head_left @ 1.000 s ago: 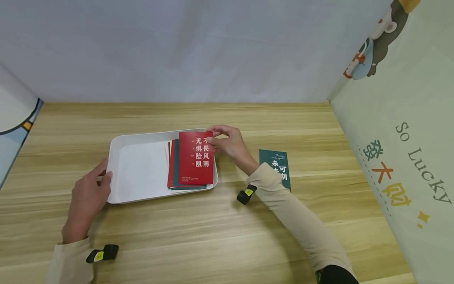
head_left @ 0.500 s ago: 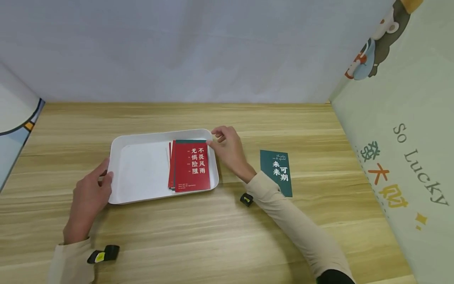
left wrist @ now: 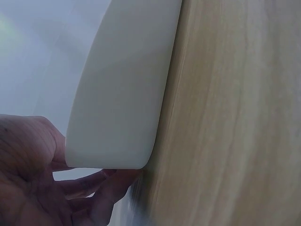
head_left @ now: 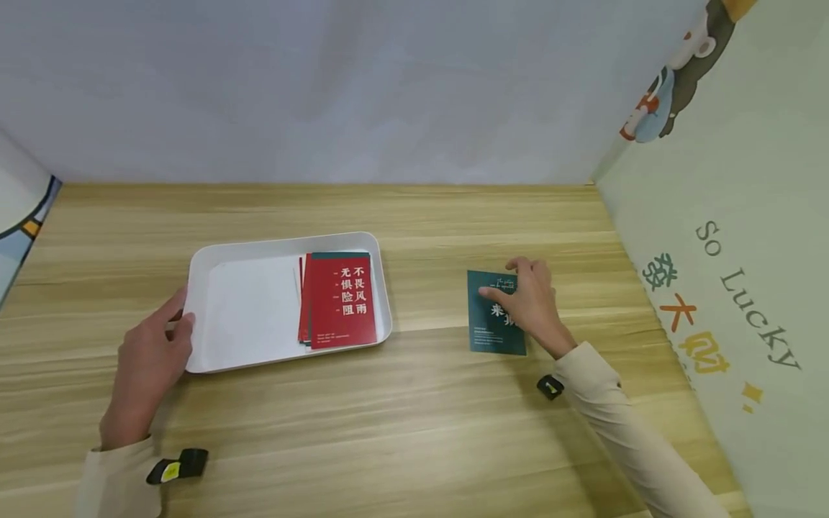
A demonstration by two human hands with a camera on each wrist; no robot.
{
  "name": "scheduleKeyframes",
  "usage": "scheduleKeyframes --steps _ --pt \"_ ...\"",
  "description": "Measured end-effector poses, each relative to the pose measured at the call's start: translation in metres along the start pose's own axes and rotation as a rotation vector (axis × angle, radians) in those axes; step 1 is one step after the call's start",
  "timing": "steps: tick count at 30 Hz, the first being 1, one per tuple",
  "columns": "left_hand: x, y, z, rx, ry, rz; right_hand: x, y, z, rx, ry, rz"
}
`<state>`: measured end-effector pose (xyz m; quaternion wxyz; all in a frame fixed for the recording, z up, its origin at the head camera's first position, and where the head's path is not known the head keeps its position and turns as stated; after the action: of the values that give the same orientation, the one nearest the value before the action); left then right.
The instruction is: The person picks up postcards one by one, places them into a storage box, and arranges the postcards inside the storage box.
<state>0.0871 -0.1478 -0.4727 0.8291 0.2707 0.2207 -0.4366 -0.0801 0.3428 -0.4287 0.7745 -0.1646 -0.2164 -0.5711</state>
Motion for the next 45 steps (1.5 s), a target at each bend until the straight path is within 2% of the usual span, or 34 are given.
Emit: scheduleKeyframes --steps 6,10,16,25,31,41,45 --pt "0.0 0.002 0.0 0.007 0.001 0.009 -0.028 0.006 0.016 0.072 0.018 -0.161" --pt "0.0 0.003 0.001 0.008 0.004 0.006 -0.037 0.008 0.017 0.126 -0.001 -0.213" --pt "0.003 0.004 0.006 0.009 -0.012 0.024 -0.031 0.002 0.004 0.162 -0.025 -0.172" --pt "-0.001 0.004 0.004 0.047 -0.018 0.042 -0.018 -0.007 -0.014 0.071 0.03 -0.188" --pt "-0.003 0.005 0.005 0.031 -0.024 0.036 -0.016 -0.012 -0.014 0.056 0.017 -0.199" --pt "-0.001 0.003 0.004 0.035 -0.02 0.044 -0.016 -0.017 -0.01 0.114 -0.014 -0.229" --pt "0.0 0.0 0.002 0.038 -0.014 0.042 -0.018 -0.018 -0.008 0.141 -0.036 -0.203"
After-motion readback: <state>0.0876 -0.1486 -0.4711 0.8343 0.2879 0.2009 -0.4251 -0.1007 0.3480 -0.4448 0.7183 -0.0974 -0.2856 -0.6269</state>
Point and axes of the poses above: each hand's wrist, its own y-axis away from the middle knuckle, its own z-axis out of the back of the hand, x = y × z, the point moved 6 cm from there along -y, towards the middle knuckle, and after that the axes turned 10 degrees about z, right-handed, at the moved point
